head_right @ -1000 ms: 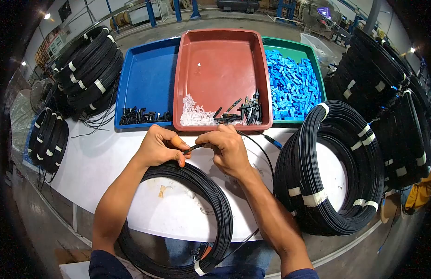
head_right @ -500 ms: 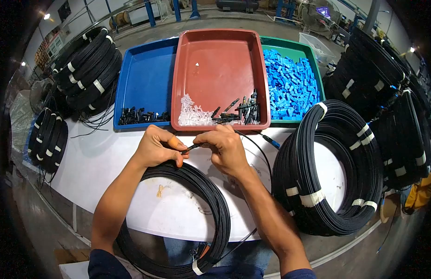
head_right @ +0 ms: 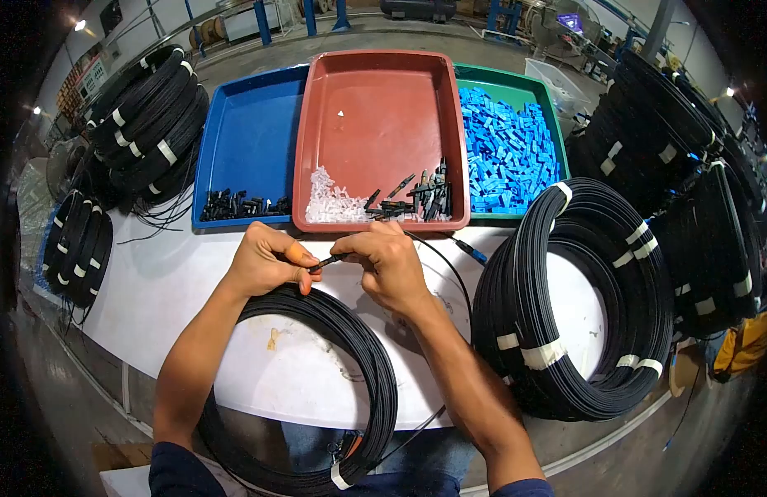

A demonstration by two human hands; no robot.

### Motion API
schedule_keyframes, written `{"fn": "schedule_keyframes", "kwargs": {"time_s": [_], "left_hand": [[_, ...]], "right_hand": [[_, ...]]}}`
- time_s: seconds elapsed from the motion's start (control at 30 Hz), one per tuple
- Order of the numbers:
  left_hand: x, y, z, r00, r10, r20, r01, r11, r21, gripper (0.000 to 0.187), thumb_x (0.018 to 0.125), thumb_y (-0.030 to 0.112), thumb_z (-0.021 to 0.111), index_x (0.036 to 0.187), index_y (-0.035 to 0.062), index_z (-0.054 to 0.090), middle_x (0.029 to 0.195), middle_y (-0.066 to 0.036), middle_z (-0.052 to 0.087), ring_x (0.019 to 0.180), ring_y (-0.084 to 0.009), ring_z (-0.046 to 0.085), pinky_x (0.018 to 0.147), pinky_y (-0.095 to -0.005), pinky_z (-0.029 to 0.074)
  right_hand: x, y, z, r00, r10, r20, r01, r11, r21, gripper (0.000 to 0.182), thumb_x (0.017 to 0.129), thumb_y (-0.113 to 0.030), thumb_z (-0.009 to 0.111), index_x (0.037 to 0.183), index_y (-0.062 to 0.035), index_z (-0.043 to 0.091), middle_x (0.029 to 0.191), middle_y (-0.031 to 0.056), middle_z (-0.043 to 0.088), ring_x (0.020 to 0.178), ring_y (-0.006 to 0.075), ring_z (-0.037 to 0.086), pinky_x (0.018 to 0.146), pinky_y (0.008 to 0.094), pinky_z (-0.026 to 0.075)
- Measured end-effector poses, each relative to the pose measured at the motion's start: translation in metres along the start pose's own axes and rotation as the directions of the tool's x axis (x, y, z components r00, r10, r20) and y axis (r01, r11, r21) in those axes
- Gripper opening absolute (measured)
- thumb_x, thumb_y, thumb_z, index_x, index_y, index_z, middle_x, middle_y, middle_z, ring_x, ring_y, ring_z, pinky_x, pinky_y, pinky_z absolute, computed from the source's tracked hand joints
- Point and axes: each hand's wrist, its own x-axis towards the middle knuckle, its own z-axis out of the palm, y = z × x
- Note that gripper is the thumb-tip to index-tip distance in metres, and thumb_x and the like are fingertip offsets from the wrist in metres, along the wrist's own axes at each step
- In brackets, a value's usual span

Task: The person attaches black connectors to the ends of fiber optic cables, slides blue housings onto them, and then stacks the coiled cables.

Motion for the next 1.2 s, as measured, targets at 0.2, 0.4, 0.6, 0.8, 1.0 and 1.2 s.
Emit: {"fn": "schedule_keyframes", "kwargs": {"time_s": [0.2, 0.4, 0.6, 0.8, 1.0, 1.2], "left_hand": [[0.000, -0.001, -0.002, 1.000, 0.029, 0.007, -0.029, 0.999, 0.019, 0.013, 0.073, -0.019, 0.073, 0.084, -0.0118, 0.075, 0.075, -0.019, 0.074, 0.065, -0.0192, 0.074, 0.062, -0.0302, 0.062], [-0.002, 0.009, -0.007, 0.988, -0.154, 0.027, 0.150, 0.980, 0.129, 0.031, 0.062, -0.007, 0.089, 0.089, -0.0045, 0.076, 0.081, -0.009, 0.076, 0.075, -0.0126, 0.072, 0.069, -0.0262, 0.057], [0.003, 0.013, -0.019, 0.997, -0.063, 0.032, 0.048, 0.935, 0.351, 0.030, 0.075, 0.014, 0.077, 0.098, -0.0037, 0.072, 0.077, -0.006, 0.069, 0.067, -0.0094, 0.067, 0.063, -0.0236, 0.050], [0.036, 0.025, -0.013, 0.998, 0.032, -0.052, -0.005, 0.896, 0.444, 0.046, 0.084, 0.041, 0.074, 0.097, -0.0037, 0.074, 0.071, -0.007, 0.068, 0.063, -0.0116, 0.064, 0.057, -0.0253, 0.049], [0.136, 0.060, 0.042, 0.880, 0.269, 0.392, -0.474, 0.548, 0.689, 0.026, 0.078, 0.028, 0.081, 0.092, 0.0076, 0.075, 0.075, -0.008, 0.070, 0.063, -0.0250, 0.067, 0.058, -0.0356, 0.052], [0.229, 0.048, 0.096, 0.750, 0.421, 0.510, -0.658, 0.406, 0.634, 0.014, 0.080, 0.018, 0.077, 0.089, 0.0085, 0.072, 0.077, -0.008, 0.069, 0.070, -0.0266, 0.065, 0.063, -0.0390, 0.052]], "right_hand": [[-0.003, 0.005, 0.005, 1.000, -0.007, -0.013, 0.007, 1.000, 0.024, 0.030, 0.070, 0.009, 0.068, 0.092, -0.0081, 0.076, 0.078, 0.0070, 0.071, 0.071, 0.0262, 0.059, 0.073, 0.0358, 0.042], [-0.011, 0.008, 0.018, 0.997, 0.063, 0.035, -0.067, 0.988, 0.136, 0.035, 0.072, 0.012, 0.064, 0.098, -0.0080, 0.074, 0.085, 0.0083, 0.070, 0.080, 0.0276, 0.059, 0.078, 0.0376, 0.043], [-0.016, 0.016, 0.032, 0.983, 0.161, 0.084, -0.174, 0.968, 0.182, 0.037, 0.074, 0.011, 0.060, 0.103, -0.0090, 0.072, 0.085, 0.0091, 0.069, 0.083, 0.0297, 0.061, 0.080, 0.0395, 0.044], [-0.015, 0.016, 0.033, 0.981, 0.154, 0.119, -0.166, 0.980, 0.107, 0.027, 0.078, 0.002, 0.063, 0.102, -0.0085, 0.072, 0.084, 0.0105, 0.067, 0.085, 0.0317, 0.060, 0.082, 0.0433, 0.042], [-0.018, 0.021, 0.042, 0.999, 0.038, 0.009, -0.039, 0.995, 0.094, 0.031, 0.077, 0.003, 0.058, 0.104, -0.0041, 0.071, 0.089, 0.0164, 0.067, 0.097, 0.0345, 0.060, 0.093, 0.0467, 0.043], [-0.021, 0.019, 0.040, 0.984, 0.090, 0.154, -0.096, 0.995, 0.032, 0.039, 0.070, 0.002, 0.062, 0.107, -0.0081, 0.066, 0.090, 0.0044, 0.065, 0.088, 0.0259, 0.057, 0.081, 0.0386, 0.043]]}}
